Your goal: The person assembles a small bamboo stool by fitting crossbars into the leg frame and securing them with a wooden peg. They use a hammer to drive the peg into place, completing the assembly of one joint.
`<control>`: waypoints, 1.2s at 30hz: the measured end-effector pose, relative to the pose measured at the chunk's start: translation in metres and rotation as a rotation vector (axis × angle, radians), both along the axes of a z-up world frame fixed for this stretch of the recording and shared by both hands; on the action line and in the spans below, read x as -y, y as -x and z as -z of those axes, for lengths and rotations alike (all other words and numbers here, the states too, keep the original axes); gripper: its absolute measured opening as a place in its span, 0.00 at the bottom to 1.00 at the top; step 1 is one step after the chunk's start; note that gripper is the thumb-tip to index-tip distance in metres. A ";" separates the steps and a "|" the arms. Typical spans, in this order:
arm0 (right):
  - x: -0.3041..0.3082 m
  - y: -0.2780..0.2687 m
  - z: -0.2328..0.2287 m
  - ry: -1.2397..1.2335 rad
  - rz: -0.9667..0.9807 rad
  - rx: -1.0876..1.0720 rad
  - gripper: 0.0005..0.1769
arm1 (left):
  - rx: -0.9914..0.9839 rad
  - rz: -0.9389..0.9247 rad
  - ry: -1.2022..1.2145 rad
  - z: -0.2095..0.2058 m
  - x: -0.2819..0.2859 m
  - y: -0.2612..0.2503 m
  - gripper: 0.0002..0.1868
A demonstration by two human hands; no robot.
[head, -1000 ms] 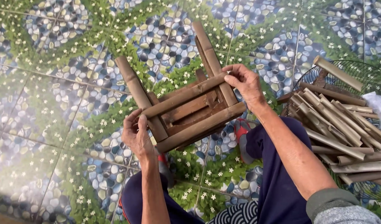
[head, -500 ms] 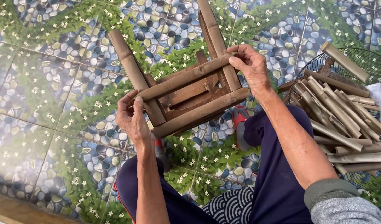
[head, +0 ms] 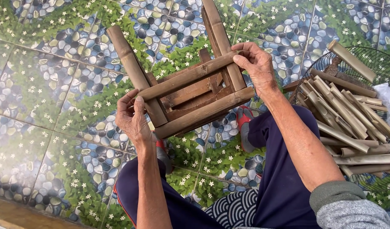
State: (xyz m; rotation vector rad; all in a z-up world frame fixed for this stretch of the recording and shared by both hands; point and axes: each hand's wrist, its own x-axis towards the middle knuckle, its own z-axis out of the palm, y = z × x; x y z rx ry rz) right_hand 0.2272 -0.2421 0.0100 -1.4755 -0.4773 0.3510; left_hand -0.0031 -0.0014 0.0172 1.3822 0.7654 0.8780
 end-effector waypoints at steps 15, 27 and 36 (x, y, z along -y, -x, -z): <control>0.002 0.000 0.003 0.003 -0.012 0.016 0.16 | -0.014 -0.014 -0.026 0.000 0.000 0.001 0.13; 0.002 0.000 0.004 0.017 0.004 0.000 0.15 | 0.056 0.003 0.011 0.003 -0.001 0.001 0.11; 0.003 -0.001 0.000 -0.004 -0.013 -0.043 0.16 | 0.073 0.049 0.096 0.002 -0.004 0.010 0.15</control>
